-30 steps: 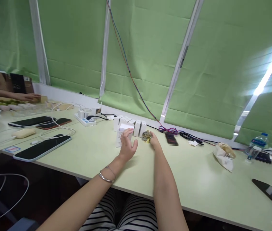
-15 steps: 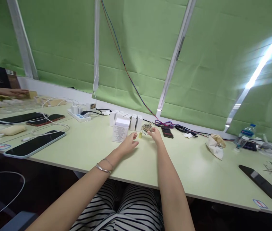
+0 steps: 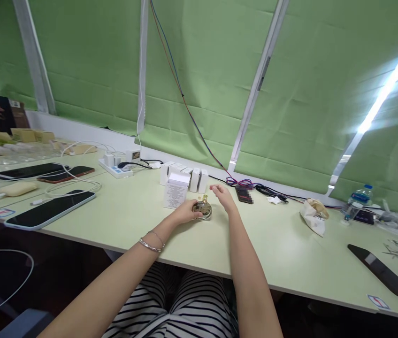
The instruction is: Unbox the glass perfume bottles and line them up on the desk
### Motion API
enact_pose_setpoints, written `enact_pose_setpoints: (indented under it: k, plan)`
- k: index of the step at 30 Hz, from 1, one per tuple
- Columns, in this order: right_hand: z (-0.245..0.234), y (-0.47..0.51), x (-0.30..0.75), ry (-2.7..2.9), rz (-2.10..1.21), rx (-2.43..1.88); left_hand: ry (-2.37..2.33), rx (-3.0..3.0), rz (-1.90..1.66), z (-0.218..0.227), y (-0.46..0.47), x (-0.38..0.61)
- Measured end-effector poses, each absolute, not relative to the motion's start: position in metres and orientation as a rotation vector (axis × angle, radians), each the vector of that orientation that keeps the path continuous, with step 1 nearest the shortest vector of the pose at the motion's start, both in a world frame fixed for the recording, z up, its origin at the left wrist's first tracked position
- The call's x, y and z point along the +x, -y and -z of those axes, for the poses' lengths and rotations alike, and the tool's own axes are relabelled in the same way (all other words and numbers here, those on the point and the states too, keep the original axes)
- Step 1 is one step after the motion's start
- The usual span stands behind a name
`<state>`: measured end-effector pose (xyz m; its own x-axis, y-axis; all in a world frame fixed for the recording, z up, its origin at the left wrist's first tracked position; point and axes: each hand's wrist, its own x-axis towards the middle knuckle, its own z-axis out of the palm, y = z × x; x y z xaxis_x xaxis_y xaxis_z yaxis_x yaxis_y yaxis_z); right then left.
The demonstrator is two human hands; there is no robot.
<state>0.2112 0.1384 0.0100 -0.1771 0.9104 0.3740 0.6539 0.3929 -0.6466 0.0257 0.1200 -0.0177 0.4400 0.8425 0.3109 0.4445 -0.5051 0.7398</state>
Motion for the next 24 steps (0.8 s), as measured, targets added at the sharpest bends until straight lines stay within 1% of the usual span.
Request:
enact_pose_setpoints:
  k: [3, 7, 11, 15, 18, 21, 24]
  plan:
    - [-0.01, -0.166, 0.194, 1.981, -0.28, -1.464, -0.998, 2.139, -0.851, 0.018, -0.121, 0.024]
    - [0.001, -0.189, 0.171, 2.124, -0.165, -1.596, -0.89, 2.152, -0.776, 0.019, -0.121, 0.021]
    - [0.013, -0.188, 0.167, 2.207, -0.085, -1.645, -0.872, 2.135, -0.76, 0.018, -0.121, 0.019]
    - [0.016, -0.18, 0.169, 2.223, -0.042, -1.606, -0.875, 2.12, -0.751, 0.018, -0.12, 0.018]
    - [0.008, -0.172, 0.172, 2.164, -0.023, -1.531, -0.871, 2.117, -0.76, 0.019, -0.121, 0.018]
    - [-0.011, -0.157, 0.182, 2.049, -0.018, -1.434, -0.881, 2.11, -0.777, 0.02, -0.123, 0.019]
    - [-0.029, -0.131, 0.196, 2.003, -0.085, -1.306, -0.906, 2.092, -0.792, 0.021, -0.123, 0.019]
